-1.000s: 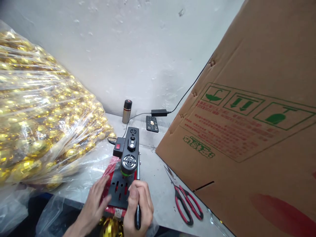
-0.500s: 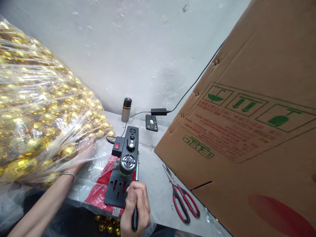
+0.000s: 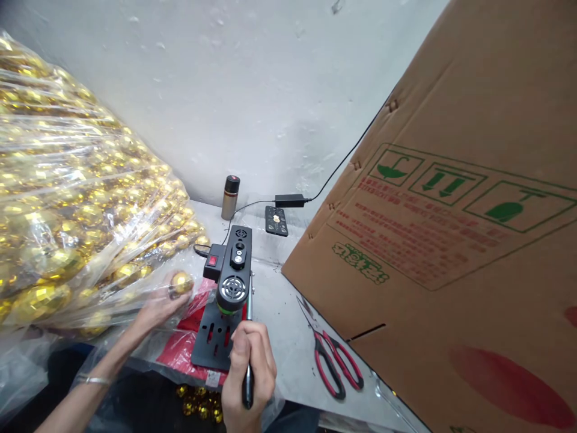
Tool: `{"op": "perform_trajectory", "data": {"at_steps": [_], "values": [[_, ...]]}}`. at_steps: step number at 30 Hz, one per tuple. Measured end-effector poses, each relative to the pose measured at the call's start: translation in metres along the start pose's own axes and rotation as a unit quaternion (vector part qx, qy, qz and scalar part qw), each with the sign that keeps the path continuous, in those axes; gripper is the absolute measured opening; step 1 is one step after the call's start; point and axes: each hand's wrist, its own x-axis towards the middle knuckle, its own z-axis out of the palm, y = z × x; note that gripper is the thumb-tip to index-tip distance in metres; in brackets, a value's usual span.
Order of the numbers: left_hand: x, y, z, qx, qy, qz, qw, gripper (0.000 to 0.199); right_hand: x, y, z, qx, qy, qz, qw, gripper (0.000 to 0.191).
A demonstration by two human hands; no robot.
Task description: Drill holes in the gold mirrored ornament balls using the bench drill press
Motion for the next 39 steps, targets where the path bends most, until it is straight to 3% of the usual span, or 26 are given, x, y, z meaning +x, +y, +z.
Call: {"op": "perform_trajectory", "data": {"at_steps": [3,6,8,11,16,21,29,35,39], "values": [[-0.036,0.007,0.016,-0.107,-0.097,-0.061,0.988,0.055,0.008,-0.005,-0.001,-0.004,-0.006,0.0,1.0,0.031],[-0.06,0.01,0.031,-0.246,-0.17,-0.177,0.938,0.077,0.015,-0.01,-0.003,-0.013,-0.022,0.0,1.0,0.029],[-0.067,0.01,0.039,-0.266,-0.191,-0.209,0.922,0.087,0.017,-0.011,-0.004,-0.019,-0.029,-0.008,0.999,0.029],[-0.068,0.008,0.047,-0.237,-0.199,-0.178,0.934,0.087,0.016,-0.011,-0.005,-0.023,-0.031,-0.015,0.999,0.028],[-0.07,0.004,0.051,-0.141,-0.167,-0.039,0.975,0.061,0.011,-0.008,-0.005,-0.019,-0.036,-0.014,0.999,0.027],[-0.074,0.008,0.051,-0.053,-0.175,0.042,0.982,0.053,0.01,-0.007,-0.005,-0.021,-0.04,-0.022,0.999,0.026],[-0.081,0.024,0.045,0.013,-0.233,0.052,0.971,0.053,0.011,-0.007,-0.006,-0.014,-0.044,-0.019,0.999,0.027],[-0.081,0.026,0.048,0.026,-0.204,0.027,0.978,0.051,0.009,-0.007,-0.006,-0.007,-0.036,-0.018,0.999,0.028],[-0.075,0.029,0.05,0.035,-0.214,0.033,0.976,0.05,0.011,-0.008,-0.005,-0.006,-0.03,-0.01,0.999,0.029]]}}
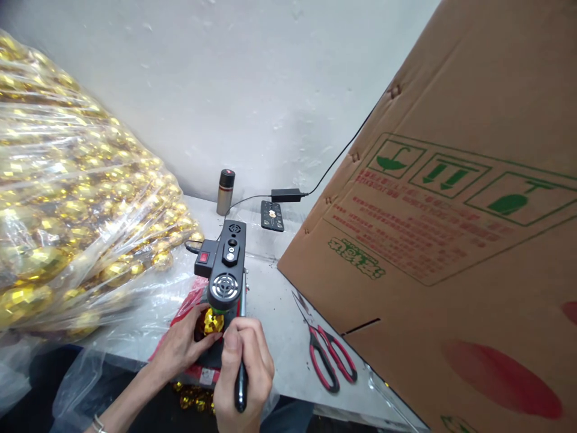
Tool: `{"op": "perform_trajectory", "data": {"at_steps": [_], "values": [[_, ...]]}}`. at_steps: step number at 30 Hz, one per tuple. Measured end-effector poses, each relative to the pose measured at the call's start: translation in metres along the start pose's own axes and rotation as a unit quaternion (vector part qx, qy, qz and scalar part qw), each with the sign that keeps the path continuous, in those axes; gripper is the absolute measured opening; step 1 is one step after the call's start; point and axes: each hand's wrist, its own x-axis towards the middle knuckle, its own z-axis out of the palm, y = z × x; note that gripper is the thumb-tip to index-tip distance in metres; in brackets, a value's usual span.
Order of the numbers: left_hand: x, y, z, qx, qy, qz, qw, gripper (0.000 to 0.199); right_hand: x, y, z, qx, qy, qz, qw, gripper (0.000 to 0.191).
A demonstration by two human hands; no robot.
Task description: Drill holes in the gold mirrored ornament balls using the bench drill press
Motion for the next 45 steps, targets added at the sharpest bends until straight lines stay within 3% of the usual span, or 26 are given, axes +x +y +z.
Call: {"op": "perform_trajectory", "data": {"at_steps": [5,10,22,28,45], "values": [[0.004,-0.001,0.01,0.021,0.034,0.079,0.996,0.045,-0.001,0.001,-0.002,-0.004,-0.007,0.008,1.0,0.027],[0.006,-0.005,0.017,0.032,0.034,0.102,0.994,0.044,-0.005,0.008,-0.004,-0.004,-0.012,-0.001,1.0,0.028],[0.005,-0.011,0.02,0.03,0.007,0.073,0.997,0.045,-0.037,0.024,0.009,-0.003,0.036,0.011,0.999,0.033],[0.005,-0.011,0.022,0.03,0.008,0.067,0.997,0.046,-0.038,0.035,0.017,0.002,0.078,-0.047,0.996,0.034],[0.006,-0.01,0.021,0.013,0.005,0.062,0.998,0.048,-0.042,0.041,0.024,-0.008,0.105,-0.054,0.993,0.034]]}}
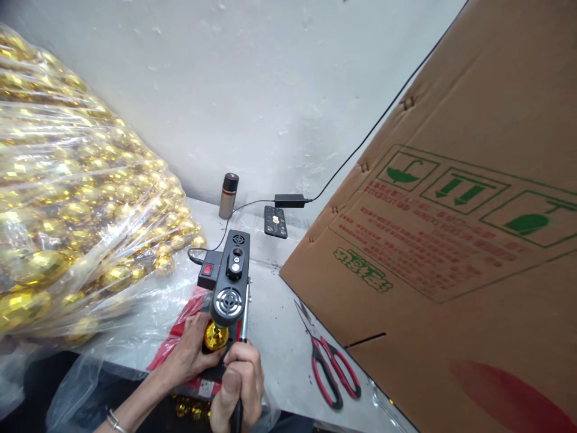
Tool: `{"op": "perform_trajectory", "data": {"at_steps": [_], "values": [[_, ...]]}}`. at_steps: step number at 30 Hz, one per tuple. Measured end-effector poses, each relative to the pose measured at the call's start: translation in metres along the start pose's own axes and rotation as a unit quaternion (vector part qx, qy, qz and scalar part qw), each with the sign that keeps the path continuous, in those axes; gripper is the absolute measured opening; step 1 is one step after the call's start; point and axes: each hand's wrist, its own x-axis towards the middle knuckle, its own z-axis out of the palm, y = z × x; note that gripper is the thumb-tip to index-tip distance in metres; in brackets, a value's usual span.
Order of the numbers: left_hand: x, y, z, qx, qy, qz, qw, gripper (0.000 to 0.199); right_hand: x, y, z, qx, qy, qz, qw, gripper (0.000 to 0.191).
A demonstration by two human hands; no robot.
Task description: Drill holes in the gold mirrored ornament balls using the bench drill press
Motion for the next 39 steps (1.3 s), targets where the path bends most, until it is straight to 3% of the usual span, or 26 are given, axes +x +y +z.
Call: {"op": "perform_trajectory", "data": {"at_steps": [14,24,33,39], "values": [[0.0,-0.002,0.003,-0.008,0.017,0.003,1.0,0.057,-0.003,0.006,-0.005,0.013,-0.026,0.013,0.999,0.034],[0.003,-0.004,0.008,-0.012,0.011,0.0,1.0,0.059,-0.009,0.011,-0.004,0.017,-0.012,0.019,1.0,0.035],[0.003,0.003,0.003,-0.011,0.001,-0.008,1.0,0.056,-0.012,0.022,-0.001,0.014,0.007,-0.012,1.0,0.035],[0.005,-0.004,0.007,-0.007,0.005,0.004,1.0,0.054,-0.023,0.033,-0.005,-0.022,-0.031,-0.048,0.998,0.036]]}}
